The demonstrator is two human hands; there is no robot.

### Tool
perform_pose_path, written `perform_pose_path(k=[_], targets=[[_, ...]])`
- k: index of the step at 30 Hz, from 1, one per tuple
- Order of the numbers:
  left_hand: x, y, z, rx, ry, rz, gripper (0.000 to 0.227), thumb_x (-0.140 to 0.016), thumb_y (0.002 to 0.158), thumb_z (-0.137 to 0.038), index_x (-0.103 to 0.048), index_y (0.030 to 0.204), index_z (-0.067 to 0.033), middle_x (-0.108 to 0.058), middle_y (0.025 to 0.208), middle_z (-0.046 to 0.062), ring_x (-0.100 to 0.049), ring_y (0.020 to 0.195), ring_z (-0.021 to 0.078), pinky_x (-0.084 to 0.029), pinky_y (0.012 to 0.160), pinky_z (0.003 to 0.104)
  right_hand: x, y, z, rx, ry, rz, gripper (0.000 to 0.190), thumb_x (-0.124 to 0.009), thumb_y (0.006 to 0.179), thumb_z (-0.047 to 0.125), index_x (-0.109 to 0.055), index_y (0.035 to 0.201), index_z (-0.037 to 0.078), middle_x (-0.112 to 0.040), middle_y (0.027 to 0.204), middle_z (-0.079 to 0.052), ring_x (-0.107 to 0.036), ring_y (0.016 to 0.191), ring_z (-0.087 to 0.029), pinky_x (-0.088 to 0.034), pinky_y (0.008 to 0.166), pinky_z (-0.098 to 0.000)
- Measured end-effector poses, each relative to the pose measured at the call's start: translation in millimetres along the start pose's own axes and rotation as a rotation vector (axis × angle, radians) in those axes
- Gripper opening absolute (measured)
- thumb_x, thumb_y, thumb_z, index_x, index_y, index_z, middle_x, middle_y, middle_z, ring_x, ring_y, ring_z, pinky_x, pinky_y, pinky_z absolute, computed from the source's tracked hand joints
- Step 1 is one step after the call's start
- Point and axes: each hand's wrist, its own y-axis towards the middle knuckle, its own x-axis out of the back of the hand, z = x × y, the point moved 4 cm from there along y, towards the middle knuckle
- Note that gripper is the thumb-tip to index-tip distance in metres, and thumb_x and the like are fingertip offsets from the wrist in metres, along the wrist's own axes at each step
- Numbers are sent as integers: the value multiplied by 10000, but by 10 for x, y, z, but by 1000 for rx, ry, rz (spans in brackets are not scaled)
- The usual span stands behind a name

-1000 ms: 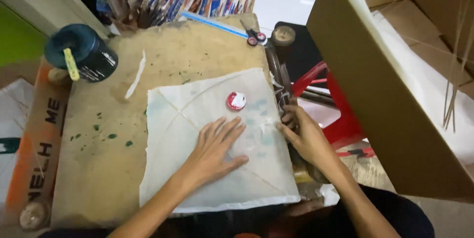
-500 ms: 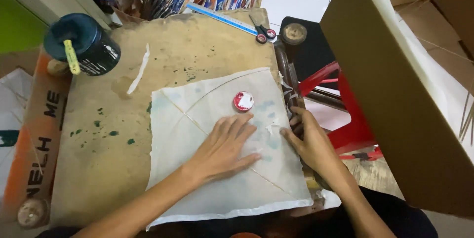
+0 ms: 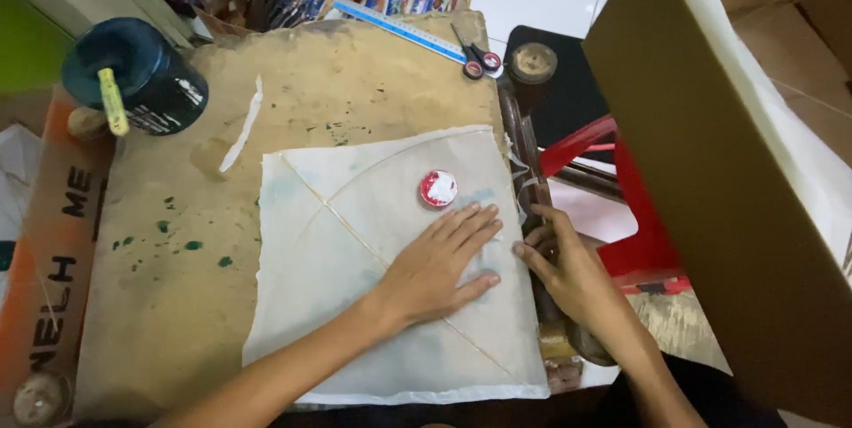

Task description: Folding and gluing the paper borders of a kite over its bamboo frame to secure it.

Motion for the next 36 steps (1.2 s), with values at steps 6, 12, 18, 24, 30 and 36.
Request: perform_pose_path(k=[6, 12, 18, 24, 30, 36], targets=[[47, 34, -1, 16, -57, 48, 652, -483, 1015, -482, -425, 1513, -66, -410, 1585, 156, -349, 1494, 322, -222, 1244, 483, -3, -2, 50, -37, 36, 16, 553, -652, 959, 156, -459, 1474, 97, -730, 1058, -180, -733, 1027, -368, -598, 859, -508], [13, 44, -16, 49, -39, 90, 689, -444, 1020, -517, -380, 1545, -76, -384, 1605, 144, -316, 1513, 304, -193, 1258, 471, 66, 13, 190, -21, -14, 28, 558, -632, 944, 103, -460, 1474, 84, -744, 1064, -179, -738, 1018, -387, -582, 880, -519], [20, -16, -24, 64, -47, 102, 712, -456, 1014, -525, -370, 1546, -60, -390, 1593, 166, -303, 1515, 322, -179, 1263, 482, 262, 369, 318, 242, -210, -150, 352, -645, 955, 95, -623, 1304, 54, -740, 1032, -225, -697, 1024, -454, -550, 871, -564], [25, -36, 15, 14, -25, 44, 695, -515, 998, -460, -394, 1529, -29, -426, 1558, 196, -343, 1485, 355, -233, 1240, 509, 203, 1023, 347, 272, -146, -124, 499, -696, 926, 129, -526, 1395, 147, -747, 1127, -170, -678, 1095, -447, -545, 926, -569], [72, -81, -18, 25, -18, 1, 705, -475, 1004, -503, -377, 1547, -64, -409, 1575, 151, -335, 1494, 308, -213, 1255, 470, 165, 964, 450, 258, -256, -164, 472, -677, 941, 185, -512, 1383, 160, -711, 1145, -240, -680, 1092, -459, -556, 911, -573], [37, -69, -15, 58, -25, 58, 746, -456, 996, -520, -322, 1582, -80, -380, 1605, 141, -303, 1517, 307, -189, 1261, 464, -7, 1341, -264, 79, 390, -513, 468, -664, 904, 117, -509, 1342, 55, -664, 997, -189, -660, 1007, -340, -525, 896, -475]])
